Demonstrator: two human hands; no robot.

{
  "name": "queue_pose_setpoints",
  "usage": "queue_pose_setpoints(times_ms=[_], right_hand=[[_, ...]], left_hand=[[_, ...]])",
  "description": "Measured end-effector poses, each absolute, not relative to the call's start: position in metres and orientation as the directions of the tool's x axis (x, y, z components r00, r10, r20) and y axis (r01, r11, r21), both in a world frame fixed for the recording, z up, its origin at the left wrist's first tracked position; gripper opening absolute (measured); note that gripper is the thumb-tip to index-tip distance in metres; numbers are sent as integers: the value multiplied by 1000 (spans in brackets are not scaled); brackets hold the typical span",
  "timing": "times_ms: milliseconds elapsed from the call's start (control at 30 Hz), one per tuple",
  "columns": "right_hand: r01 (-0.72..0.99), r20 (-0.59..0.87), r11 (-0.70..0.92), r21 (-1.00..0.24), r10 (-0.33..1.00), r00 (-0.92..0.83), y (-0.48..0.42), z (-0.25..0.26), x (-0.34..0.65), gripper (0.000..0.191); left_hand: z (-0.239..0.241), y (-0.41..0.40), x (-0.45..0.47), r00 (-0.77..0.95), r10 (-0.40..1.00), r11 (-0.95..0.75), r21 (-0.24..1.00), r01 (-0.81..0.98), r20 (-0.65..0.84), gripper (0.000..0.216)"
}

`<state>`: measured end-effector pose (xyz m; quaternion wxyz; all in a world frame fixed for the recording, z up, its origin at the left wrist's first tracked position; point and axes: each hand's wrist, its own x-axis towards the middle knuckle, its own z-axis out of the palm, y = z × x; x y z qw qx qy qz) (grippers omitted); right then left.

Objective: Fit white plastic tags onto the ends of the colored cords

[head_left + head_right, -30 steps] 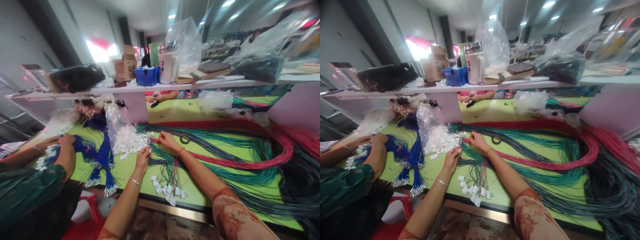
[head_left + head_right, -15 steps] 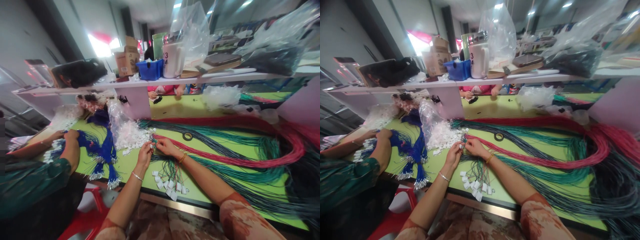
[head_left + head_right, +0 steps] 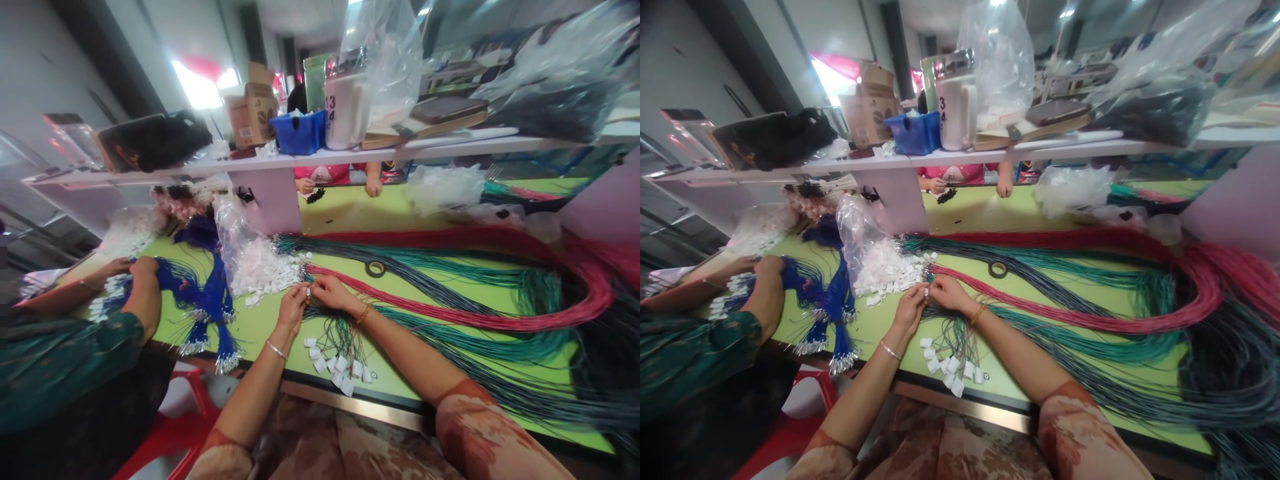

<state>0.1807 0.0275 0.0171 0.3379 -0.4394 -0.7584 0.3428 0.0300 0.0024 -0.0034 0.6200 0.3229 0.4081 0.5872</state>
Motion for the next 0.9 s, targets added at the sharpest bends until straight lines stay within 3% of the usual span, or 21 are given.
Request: queue_pose_setpoints(times_ms=[233,367,433,500,533,600,700,800,900], right_hand=[[442,232,457,-772,850,-473,22,19,185,24],[482,197,428,-765,867,-457,25,19,188,24],[420,175,413,-808,850,-497,29,24,194,25],[331,155,353,-875,853,-499,35,31,201,29],[299,141,317,-900,861,-489,37,35,203,30],[297,107,288,-910,857,-504,37,40,204,28],[468,49,375,-800,818,-572,27,38,192,16],[687,33,433,-584,858,-513,12,26,176,12],[761,52,438,-479,879,-473,0,14,170,11]], left_hand=[[-8,3,32,-40,991,100,900,-424,-129,37],[-3,-1,33,-54,996,58,954,-293,-78,33],[6,-12,36,-137,988,-90,984,-155,69,27],[16,-29,43,-141,931,-336,941,28,337,19],[20,-40,49,-40,883,-461,882,102,467,18],[27,-64,63,346,709,-686,714,138,614,20],[28,-93,87,783,318,-881,471,36,535,30],[26,-102,99,864,201,-938,346,34,462,33],[26,-86,79,730,398,-905,369,212,556,31]])
